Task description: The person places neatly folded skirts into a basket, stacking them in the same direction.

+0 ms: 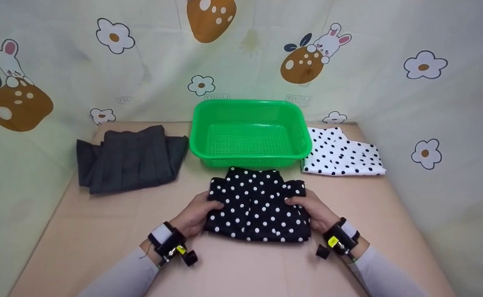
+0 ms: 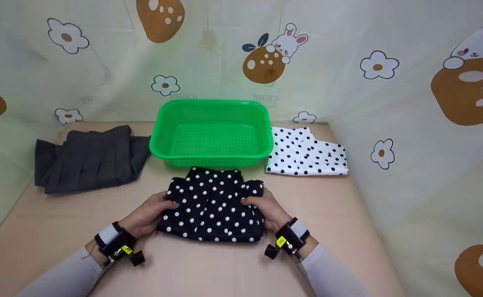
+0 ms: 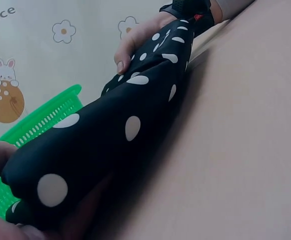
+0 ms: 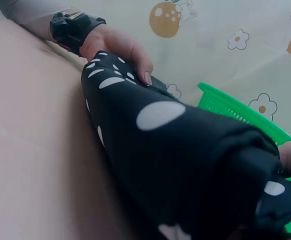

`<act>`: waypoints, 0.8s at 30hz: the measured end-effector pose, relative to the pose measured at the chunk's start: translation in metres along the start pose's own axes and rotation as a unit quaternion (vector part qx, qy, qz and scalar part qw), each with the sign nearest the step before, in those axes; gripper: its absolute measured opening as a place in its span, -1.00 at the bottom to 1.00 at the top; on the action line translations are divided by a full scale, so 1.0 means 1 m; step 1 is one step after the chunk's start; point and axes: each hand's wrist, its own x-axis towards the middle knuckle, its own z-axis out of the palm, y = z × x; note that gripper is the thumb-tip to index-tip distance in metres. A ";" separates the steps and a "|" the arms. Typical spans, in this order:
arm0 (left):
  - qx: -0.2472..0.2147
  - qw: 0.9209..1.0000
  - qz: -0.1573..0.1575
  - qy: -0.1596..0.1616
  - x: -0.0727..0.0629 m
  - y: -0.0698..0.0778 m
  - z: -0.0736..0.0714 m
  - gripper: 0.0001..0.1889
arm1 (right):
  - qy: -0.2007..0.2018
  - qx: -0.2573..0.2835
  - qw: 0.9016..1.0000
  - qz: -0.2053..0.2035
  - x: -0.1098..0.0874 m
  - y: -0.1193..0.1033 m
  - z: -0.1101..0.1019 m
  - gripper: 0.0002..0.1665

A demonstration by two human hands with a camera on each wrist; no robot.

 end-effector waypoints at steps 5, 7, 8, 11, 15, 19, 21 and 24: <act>0.026 0.999 0.016 0.030 -0.003 -0.001 0.003 -0.37 | -0.007 -0.002 1.000 -0.007 0.001 0.000 0.000 -0.27; 0.036 0.998 0.018 0.041 -0.003 0.000 0.005 -0.36 | -0.003 0.001 1.000 -0.005 0.001 -0.002 -0.001 -0.26; 0.041 0.998 0.022 0.045 -0.004 0.001 0.007 -0.35 | -0.001 0.001 1.000 -0.004 0.000 -0.003 -0.001 -0.26; 0.059 0.996 0.032 0.055 -0.005 0.006 0.012 -0.31 | 0.001 0.002 1.000 0.001 -0.004 -0.009 -0.002 -0.27; 0.078 0.994 0.047 0.058 -0.016 0.020 0.019 -0.33 | -0.014 -0.002 1.000 0.003 -0.016 -0.020 -0.001 -0.39; 0.074 0.994 0.061 0.052 -0.030 0.035 0.026 -0.41 | -0.035 -0.004 0.999 -0.016 -0.030 -0.030 0.002 -0.55; 0.069 0.994 0.062 0.050 -0.036 0.038 0.030 -0.41 | -0.045 -0.004 0.999 -0.025 -0.036 -0.034 0.004 -0.58; 0.067 0.995 0.058 0.045 -0.044 0.039 0.036 -0.40 | -0.050 -0.002 0.998 -0.030 -0.043 -0.037 0.007 -0.57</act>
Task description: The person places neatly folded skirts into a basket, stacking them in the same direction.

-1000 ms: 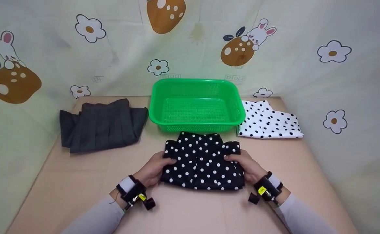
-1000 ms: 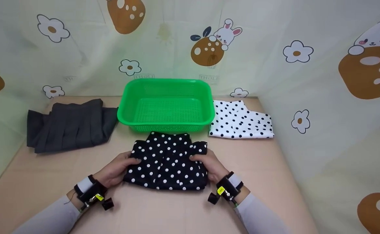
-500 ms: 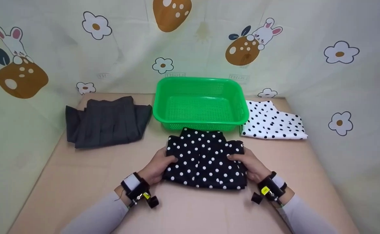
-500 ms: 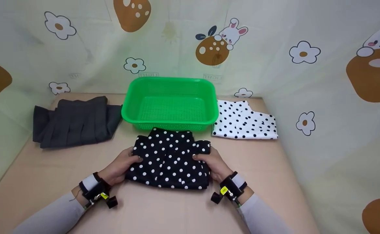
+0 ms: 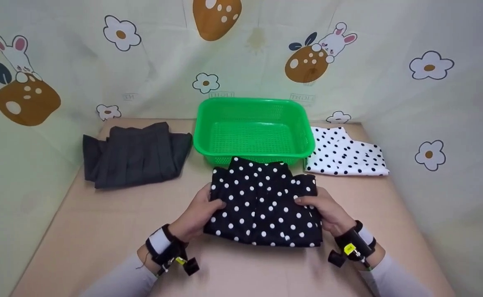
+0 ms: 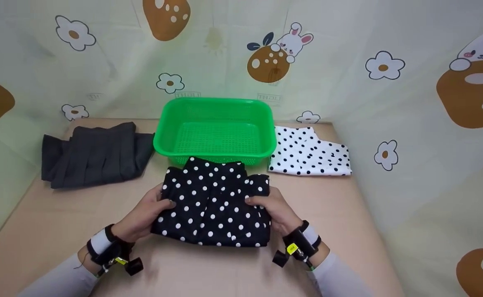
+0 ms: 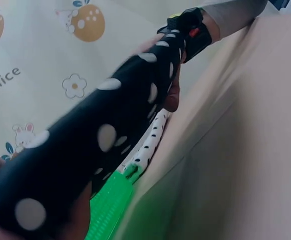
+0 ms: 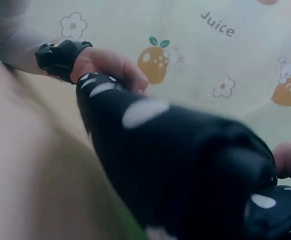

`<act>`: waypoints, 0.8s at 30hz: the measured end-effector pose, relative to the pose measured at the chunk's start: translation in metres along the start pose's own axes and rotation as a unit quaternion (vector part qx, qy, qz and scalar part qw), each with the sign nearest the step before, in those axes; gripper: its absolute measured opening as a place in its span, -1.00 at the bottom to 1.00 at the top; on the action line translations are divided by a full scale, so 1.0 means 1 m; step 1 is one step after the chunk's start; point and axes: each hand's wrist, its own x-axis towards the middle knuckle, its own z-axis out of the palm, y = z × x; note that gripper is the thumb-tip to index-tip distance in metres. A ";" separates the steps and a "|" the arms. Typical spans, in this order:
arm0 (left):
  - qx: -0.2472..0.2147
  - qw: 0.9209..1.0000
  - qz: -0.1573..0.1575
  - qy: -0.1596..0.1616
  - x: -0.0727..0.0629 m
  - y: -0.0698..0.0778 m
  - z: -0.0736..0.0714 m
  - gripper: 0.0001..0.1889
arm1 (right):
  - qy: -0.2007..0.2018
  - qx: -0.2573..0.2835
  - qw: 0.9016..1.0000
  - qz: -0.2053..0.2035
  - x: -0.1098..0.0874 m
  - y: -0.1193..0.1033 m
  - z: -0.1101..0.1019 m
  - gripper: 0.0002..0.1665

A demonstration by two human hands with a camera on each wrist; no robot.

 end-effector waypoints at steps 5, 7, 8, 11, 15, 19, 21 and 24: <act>-0.001 1.000 0.013 0.005 0.000 0.011 0.006 -0.37 | 0.030 0.012 0.999 -0.004 -0.003 -0.008 0.000 -0.49; -0.010 1.000 0.022 0.009 0.006 0.019 0.008 -0.35 | 0.042 0.023 0.999 -0.002 0.001 -0.015 -0.002 -0.48; -0.015 0.999 0.027 0.011 0.009 0.024 0.009 -0.34 | 0.047 0.030 0.998 0.000 0.004 -0.019 -0.004 -0.48; -0.031 0.999 0.039 0.019 0.025 0.037 0.010 -0.33 | 0.049 0.053 0.997 0.004 0.018 -0.034 -0.010 -0.49; -0.052 0.997 0.051 0.032 0.054 0.051 0.005 -0.34 | 0.031 0.067 0.997 -0.006 0.039 -0.052 -0.018 -0.39; -0.093 0.994 0.050 0.028 0.089 0.064 -0.008 -0.38 | 0.023 0.051 0.998 -0.029 0.056 -0.068 -0.022 -0.28; -0.110 0.992 0.048 0.029 0.106 0.069 -0.016 -0.40 | 0.033 0.038 0.998 -0.038 0.065 -0.075 -0.022 -0.29; -0.125 0.991 0.044 0.027 0.127 0.075 -0.028 -0.43 | 0.059 0.020 0.997 -0.049 0.080 -0.084 -0.020 -0.35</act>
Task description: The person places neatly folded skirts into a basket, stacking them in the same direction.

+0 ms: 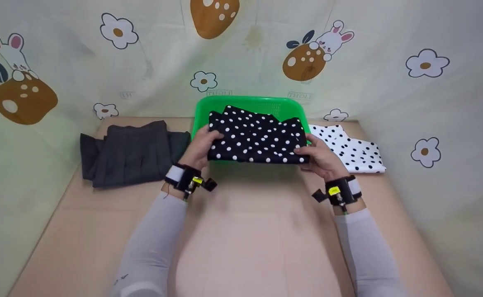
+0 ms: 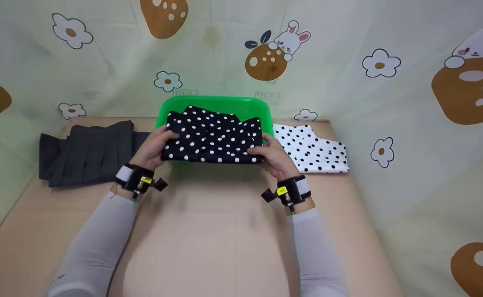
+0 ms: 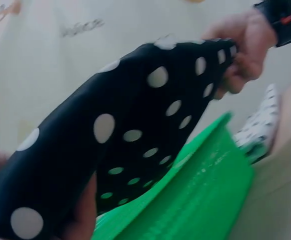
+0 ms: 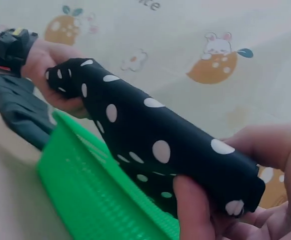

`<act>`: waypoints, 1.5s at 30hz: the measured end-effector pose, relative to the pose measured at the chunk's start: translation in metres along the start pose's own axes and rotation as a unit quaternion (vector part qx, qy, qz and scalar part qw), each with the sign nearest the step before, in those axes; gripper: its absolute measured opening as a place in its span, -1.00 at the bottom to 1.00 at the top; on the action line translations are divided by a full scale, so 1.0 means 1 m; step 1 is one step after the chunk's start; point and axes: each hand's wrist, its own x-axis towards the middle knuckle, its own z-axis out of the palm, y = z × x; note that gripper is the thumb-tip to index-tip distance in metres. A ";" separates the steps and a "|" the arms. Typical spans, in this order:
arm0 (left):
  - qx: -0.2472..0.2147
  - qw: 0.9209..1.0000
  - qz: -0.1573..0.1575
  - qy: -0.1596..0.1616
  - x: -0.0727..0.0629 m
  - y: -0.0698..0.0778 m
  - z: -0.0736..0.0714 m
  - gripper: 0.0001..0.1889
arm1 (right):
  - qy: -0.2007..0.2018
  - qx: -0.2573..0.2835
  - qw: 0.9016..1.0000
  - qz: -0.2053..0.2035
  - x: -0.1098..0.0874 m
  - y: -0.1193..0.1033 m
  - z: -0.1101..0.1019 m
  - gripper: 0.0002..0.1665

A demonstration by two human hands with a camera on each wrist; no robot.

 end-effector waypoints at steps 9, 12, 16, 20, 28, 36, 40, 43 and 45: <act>-0.021 1.000 0.019 0.009 0.029 0.015 -0.002 -0.36 | 0.111 -0.042 0.992 -0.041 0.042 -0.005 0.005 -0.41; 0.043 0.997 0.046 0.045 0.033 0.016 0.004 -0.35 | 0.148 -0.121 0.979 -0.064 0.047 -0.004 0.011 -0.38; 0.146 0.983 0.066 0.086 0.038 0.013 0.009 -0.36 | 0.213 -0.256 0.937 -0.106 0.050 0.000 0.020 -0.40; 0.226 0.964 0.074 0.118 0.042 0.006 0.012 -0.38 | 0.253 -0.352 0.890 -0.144 0.051 0.005 0.029 -0.46; 0.338 0.918 0.130 0.160 0.036 0.004 0.011 -0.29 | 0.299 -0.453 0.816 -0.200 0.056 0.014 0.031 -0.40; 0.317 0.917 0.161 0.179 0.032 0.004 0.012 -0.36 | 0.320 -0.422 0.822 -0.209 0.059 0.014 0.021 -0.46; 0.316 0.917 0.168 0.176 0.032 0.001 0.012 -0.37 | 0.323 -0.416 0.823 -0.213 0.061 0.015 0.018 -0.51; 0.319 0.914 0.173 0.180 0.033 -0.001 0.015 -0.39 | 0.321 -0.414 0.826 -0.209 0.062 0.015 0.017 -0.52; 0.322 0.912 0.176 0.186 0.034 -0.001 0.018 -0.40 | 0.319 -0.415 0.827 -0.205 0.063 0.013 0.016 -0.53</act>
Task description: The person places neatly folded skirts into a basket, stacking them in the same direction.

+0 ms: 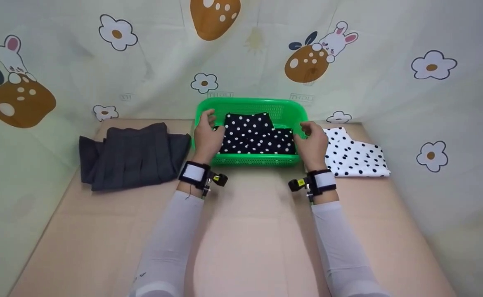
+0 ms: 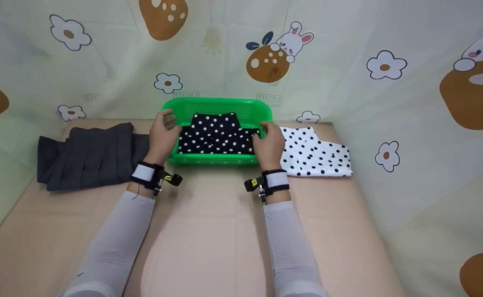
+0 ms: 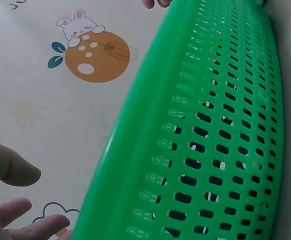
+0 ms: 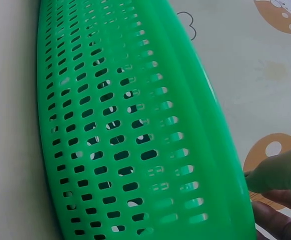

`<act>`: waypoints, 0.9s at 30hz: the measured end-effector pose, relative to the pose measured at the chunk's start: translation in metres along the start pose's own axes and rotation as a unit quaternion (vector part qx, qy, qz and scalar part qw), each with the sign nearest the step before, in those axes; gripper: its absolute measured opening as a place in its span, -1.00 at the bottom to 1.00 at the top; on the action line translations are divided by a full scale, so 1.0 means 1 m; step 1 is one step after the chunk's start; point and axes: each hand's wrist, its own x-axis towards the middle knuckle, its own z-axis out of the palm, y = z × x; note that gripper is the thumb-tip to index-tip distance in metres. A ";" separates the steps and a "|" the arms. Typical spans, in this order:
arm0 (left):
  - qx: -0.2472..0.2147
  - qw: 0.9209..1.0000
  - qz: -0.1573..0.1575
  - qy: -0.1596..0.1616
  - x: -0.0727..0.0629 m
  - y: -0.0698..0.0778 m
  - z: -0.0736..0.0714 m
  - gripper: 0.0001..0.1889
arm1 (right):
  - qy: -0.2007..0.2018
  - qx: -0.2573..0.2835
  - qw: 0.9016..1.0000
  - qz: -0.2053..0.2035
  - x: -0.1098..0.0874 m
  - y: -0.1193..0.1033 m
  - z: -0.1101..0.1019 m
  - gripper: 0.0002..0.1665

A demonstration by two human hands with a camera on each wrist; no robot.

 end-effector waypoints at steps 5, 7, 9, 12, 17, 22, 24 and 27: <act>0.003 1.000 0.019 -0.005 -0.005 0.008 0.013 -0.43 | 0.003 0.001 1.000 -0.002 0.003 -0.004 -0.007 -0.55; 0.004 0.999 0.033 -0.011 -0.009 0.013 0.019 -0.44 | 0.007 0.010 1.000 -0.005 0.005 -0.005 -0.011 -0.55; 0.018 0.998 0.052 -0.019 -0.016 0.020 0.024 -0.45 | 0.014 0.018 1.000 -0.009 0.005 -0.004 -0.015 -0.54; 0.041 0.994 0.095 -0.043 -0.032 0.031 0.032 -0.48 | 0.041 0.007 0.999 -0.028 0.002 0.004 -0.022 -0.54; 0.031 0.984 0.139 -0.106 -0.068 0.050 0.058 -0.51 | 0.093 -0.011 0.993 -0.065 -0.005 0.030 -0.036 -0.56; 0.028 0.977 0.138 -0.159 -0.098 0.054 0.093 -0.52 | 0.075 -0.014 0.997 -0.032 -0.011 0.063 -0.056 -0.47; 0.036 0.975 0.133 -0.175 -0.108 0.054 0.105 -0.53 | 0.057 -0.017 0.998 0.003 -0.014 0.075 -0.066 -0.42; 0.048 0.971 0.119 -0.199 -0.123 0.053 0.123 -0.53 | 0.041 0.003 0.996 0.077 -0.019 0.091 -0.083 -0.33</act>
